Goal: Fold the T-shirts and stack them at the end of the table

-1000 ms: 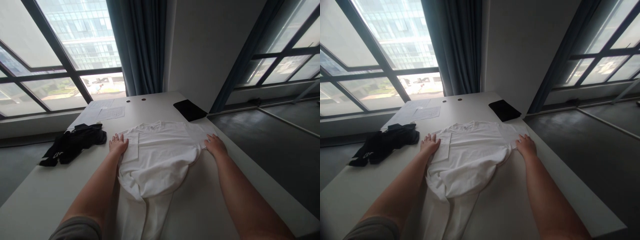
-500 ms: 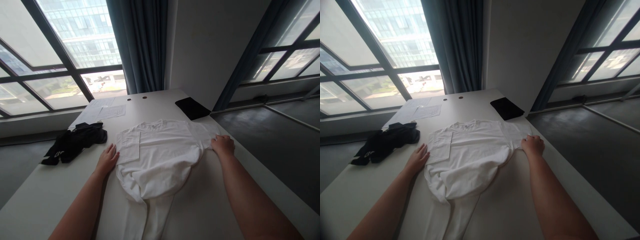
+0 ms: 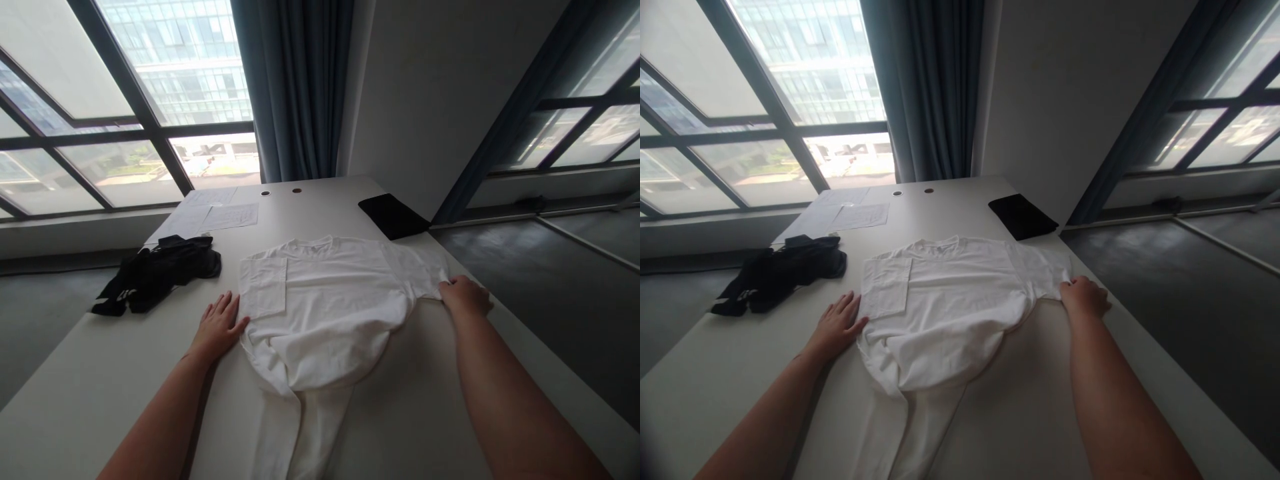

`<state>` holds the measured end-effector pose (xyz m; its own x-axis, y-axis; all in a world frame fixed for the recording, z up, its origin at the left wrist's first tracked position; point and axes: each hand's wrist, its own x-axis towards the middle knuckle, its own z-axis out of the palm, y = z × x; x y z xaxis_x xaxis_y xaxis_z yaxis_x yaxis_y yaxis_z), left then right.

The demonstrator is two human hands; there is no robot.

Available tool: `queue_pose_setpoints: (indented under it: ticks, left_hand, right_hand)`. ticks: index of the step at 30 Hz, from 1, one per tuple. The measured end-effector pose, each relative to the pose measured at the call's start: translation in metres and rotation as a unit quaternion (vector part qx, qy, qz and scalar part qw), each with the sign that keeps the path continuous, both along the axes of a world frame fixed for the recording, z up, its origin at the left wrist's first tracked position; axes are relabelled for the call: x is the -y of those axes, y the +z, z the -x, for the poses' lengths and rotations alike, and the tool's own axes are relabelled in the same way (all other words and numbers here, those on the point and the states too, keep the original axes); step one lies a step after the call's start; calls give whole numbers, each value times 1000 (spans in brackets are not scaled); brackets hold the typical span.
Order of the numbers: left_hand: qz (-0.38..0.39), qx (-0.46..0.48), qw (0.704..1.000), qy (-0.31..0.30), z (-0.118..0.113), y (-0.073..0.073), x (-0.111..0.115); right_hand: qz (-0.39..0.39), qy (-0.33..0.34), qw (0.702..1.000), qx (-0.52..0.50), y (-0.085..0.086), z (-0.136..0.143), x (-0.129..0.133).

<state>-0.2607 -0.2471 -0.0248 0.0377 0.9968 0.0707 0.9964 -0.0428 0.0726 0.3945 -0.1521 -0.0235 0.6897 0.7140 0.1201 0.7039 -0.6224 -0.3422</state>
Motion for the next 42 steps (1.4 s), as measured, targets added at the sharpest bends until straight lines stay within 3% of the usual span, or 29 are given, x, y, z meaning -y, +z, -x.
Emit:
queue_pose_setpoints:
  ticks: [7, 9, 13, 17, 20, 24, 28, 31, 33, 35, 37, 39, 40, 42]
  left_hand:
    - [-6, 9, 1000, -3, 0, 0, -3]
    - [-4, 13, 1000, 1, -1, 1, -4]
    - [-13, 21, 1000, 0, -6, 9, -2]
    - [-55, 33, 995, -80, -18, 20, -2]
    - [-33, 36, 993, -111, -25, 17, -10]
    - [17, 24, 996, -82, -27, 3, -21]
    - [15, 14, 997, -70, -26, -2, -23]
    - [13, 11, 998, -66, -27, 0, -21]
    - [12, 9, 998, -64, -28, 2, -20]
    - [9, 7, 998, -62, -30, 4, -19]
    - [12, 6, 998, -62, -32, 7, -19]
    - [21, 3, 998, -61, -33, 10, -19]
    - [26, 1, 998, -61, -34, 12, -19]
    - [32, -1, 998, -59, -35, 14, -18]
  right_hand:
    - [-55, 15, 997, 48, 8, 18, 6]
    - [-75, 73, 990, 94, 13, 33, 9]
    - [-78, 262, 947, 169, 11, 77, 9]
    - [11, 356, 921, 159, -3, 107, 5]
    - [116, 357, 919, 121, -13, 110, 0]
    - [180, 330, 922, 96, -16, 99, -7]
    - [211, 302, 928, 61, -6, 87, -16]
    - [226, 265, 936, 44, 8, 101, -25]
    - [215, 261, 940, 57, 21, 132, -32]
    - [175, 343, 919, 86, 35, 181, -39]
    - [122, 494, 855, 100, 48, 243, -45]
    - [110, 595, 791, 91, 58, 310, -50]
    - [113, 628, 765, 83, 62, 342, -53]
    - [109, 658, 741, 71, 67, 398, -59]
